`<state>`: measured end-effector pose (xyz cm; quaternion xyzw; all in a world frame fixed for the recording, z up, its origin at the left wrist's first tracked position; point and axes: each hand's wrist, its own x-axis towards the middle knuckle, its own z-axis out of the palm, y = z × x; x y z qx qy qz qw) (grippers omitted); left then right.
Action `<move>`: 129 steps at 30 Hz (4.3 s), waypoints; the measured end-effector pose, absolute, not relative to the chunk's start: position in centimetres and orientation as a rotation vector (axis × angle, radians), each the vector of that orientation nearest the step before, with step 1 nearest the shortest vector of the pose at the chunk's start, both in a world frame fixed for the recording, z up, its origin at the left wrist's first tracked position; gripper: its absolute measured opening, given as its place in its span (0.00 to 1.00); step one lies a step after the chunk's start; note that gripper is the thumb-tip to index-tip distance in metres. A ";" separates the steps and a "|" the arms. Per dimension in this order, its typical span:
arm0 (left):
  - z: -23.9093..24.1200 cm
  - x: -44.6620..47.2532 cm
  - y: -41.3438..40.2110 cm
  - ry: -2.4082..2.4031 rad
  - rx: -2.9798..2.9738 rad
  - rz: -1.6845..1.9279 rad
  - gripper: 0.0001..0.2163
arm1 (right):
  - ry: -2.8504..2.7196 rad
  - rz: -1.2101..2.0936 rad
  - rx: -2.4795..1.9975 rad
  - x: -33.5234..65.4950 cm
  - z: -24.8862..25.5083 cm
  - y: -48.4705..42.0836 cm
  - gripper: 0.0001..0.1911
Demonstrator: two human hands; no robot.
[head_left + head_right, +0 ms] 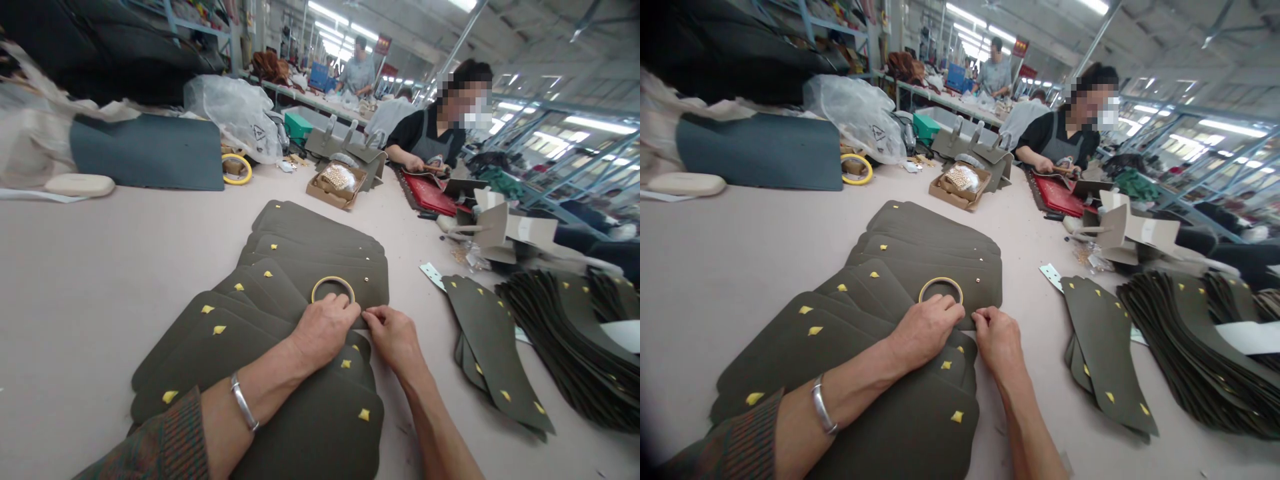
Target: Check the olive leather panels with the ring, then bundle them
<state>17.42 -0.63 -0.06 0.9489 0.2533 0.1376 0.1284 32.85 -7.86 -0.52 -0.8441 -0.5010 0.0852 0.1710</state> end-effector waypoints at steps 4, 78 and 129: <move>0.3 17.0 -0.1 0.724 2.701 0.575 0.07 | -1.447 0.223 -2.357 32.2 -0.8 -8.9 0.13; 0.1 17.4 -0.3 0.715 2.826 0.317 0.06 | -1.903 -0.212 -1.790 35.4 -1.6 -8.4 0.10; -0.1 16.9 0.0 0.504 2.664 0.769 0.10 | -1.150 0.433 -1.795 30.5 1.1 -9.1 0.09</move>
